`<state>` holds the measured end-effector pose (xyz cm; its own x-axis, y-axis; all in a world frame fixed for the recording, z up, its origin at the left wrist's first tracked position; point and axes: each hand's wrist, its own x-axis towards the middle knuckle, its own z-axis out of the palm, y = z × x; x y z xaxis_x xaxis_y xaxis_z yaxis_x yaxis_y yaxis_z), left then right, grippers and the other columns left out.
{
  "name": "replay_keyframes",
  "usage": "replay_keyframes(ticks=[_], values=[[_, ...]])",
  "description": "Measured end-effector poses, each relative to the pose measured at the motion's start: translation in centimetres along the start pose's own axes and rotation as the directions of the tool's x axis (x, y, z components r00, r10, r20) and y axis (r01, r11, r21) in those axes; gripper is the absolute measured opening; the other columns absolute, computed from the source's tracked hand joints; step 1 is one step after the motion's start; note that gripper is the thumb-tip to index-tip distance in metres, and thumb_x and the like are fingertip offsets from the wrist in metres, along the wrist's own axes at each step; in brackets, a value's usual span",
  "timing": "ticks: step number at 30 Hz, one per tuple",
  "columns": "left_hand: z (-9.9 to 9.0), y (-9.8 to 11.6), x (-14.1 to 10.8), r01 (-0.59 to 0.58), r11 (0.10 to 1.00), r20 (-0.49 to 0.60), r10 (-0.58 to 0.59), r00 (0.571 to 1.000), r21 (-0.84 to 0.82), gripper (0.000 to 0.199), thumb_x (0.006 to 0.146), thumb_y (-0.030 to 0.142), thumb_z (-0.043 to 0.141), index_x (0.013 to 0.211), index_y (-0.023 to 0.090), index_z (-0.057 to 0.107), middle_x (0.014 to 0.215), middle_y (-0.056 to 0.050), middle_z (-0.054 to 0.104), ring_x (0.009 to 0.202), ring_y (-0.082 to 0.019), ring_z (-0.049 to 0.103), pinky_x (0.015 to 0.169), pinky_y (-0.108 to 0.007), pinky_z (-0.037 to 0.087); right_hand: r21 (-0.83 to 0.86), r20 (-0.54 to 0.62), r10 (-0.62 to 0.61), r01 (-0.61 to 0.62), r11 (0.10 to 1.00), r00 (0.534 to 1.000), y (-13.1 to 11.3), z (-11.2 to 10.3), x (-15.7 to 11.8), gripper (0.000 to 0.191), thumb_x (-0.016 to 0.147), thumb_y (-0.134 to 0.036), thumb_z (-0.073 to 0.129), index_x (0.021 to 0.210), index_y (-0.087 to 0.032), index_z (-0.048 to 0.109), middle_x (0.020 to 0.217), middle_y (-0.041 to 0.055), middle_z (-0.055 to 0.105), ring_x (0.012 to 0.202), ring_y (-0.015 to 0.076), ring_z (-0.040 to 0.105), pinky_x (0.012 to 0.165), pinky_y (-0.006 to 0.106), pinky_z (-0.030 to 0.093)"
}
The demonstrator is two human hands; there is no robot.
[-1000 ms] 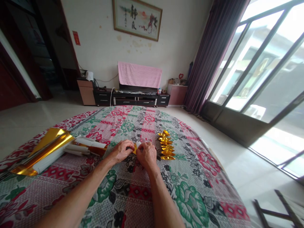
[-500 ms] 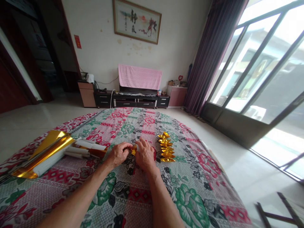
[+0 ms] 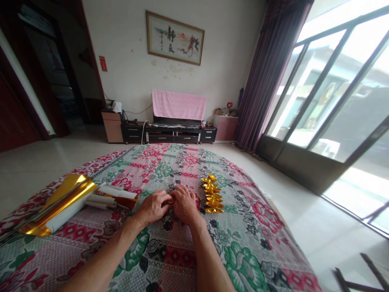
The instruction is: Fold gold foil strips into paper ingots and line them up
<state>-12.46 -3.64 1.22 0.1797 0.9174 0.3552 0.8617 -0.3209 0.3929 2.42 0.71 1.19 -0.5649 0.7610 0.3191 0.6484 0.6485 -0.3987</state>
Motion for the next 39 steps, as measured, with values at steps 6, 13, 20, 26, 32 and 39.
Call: replay_keyframes(ticks=[6,13,20,26,32,39], values=[[0.3,0.2,0.2,0.081,0.995,-0.041,-0.078,0.996,0.063,0.019,0.079,0.017,0.049,0.093,0.022,0.060,0.087,-0.004,0.061,0.089,-0.018,0.054,0.079,-0.027,0.040,-0.007,-0.044,0.027,-0.028,1.000,0.999,0.1,0.3,0.0,0.029,0.080,-0.017,0.042,0.102,-0.025,0.059,0.118,0.0016,0.055,0.111,0.0173,0.045,0.093,0.033,0.028],[0.5,-0.3,0.3,0.161,0.984,-0.123,-0.150,0.981,0.081,0.019,0.078,0.016,0.049,0.094,0.022,0.058,0.087,-0.004,0.061,0.086,-0.018,0.055,0.076,-0.027,0.041,-0.032,-0.064,0.087,-0.090,0.995,0.994,-0.2,0.2,0.1,0.031,0.074,-0.018,0.048,0.103,-0.025,0.059,0.110,0.0036,0.057,0.102,0.0194,0.048,0.085,0.030,0.031],[0.1,0.0,-0.1,0.020,1.000,-0.073,-0.020,0.997,-0.001,0.013,0.070,0.020,0.059,0.083,0.021,0.059,0.084,-0.003,0.060,0.084,-0.018,0.054,0.075,-0.027,0.041,-0.039,-0.086,0.137,-0.141,0.989,0.987,0.3,0.1,0.1,0.021,0.073,-0.025,0.057,0.094,-0.025,0.062,0.100,0.0027,0.058,0.094,0.0187,0.050,0.080,0.029,0.031],[0.0,-0.1,-0.1,0.074,0.997,-0.090,-0.073,0.993,0.011,0.025,0.069,0.023,0.061,0.093,0.021,0.058,0.090,-0.004,0.059,0.087,-0.020,0.053,0.076,-0.028,0.041,-0.042,-0.147,0.184,-0.192,0.981,0.972,1.0,0.2,0.2,0.020,0.071,-0.032,0.062,0.089,-0.023,0.063,0.092,0.0036,0.057,0.086,0.0169,0.051,0.075,0.026,0.034],[0.4,-0.4,0.0,0.094,0.993,-0.097,-0.087,0.991,0.073,0.017,0.076,0.023,0.054,0.091,0.021,0.061,0.087,-0.004,0.058,0.090,-0.019,0.053,0.079,-0.027,0.041,-0.004,-0.173,0.186,-0.189,0.982,0.967,1.1,0.2,0.3,0.019,0.072,-0.030,0.061,0.088,-0.021,0.064,0.088,0.0045,0.057,0.083,0.0163,0.053,0.075,0.025,0.037],[0.5,-0.8,0.1,0.104,0.991,-0.115,-0.095,0.989,0.082,0.016,0.079,0.020,0.050,0.086,0.023,0.064,0.084,-0.003,0.058,0.088,-0.017,0.052,0.077,-0.026,0.040,0.019,-0.171,0.155,-0.154,0.988,0.973,1.3,0.4,0.3,0.015,0.073,-0.026,0.058,0.084,-0.022,0.067,0.086,0.0040,0.058,0.082,0.0158,0.053,0.076,0.024,0.038]])
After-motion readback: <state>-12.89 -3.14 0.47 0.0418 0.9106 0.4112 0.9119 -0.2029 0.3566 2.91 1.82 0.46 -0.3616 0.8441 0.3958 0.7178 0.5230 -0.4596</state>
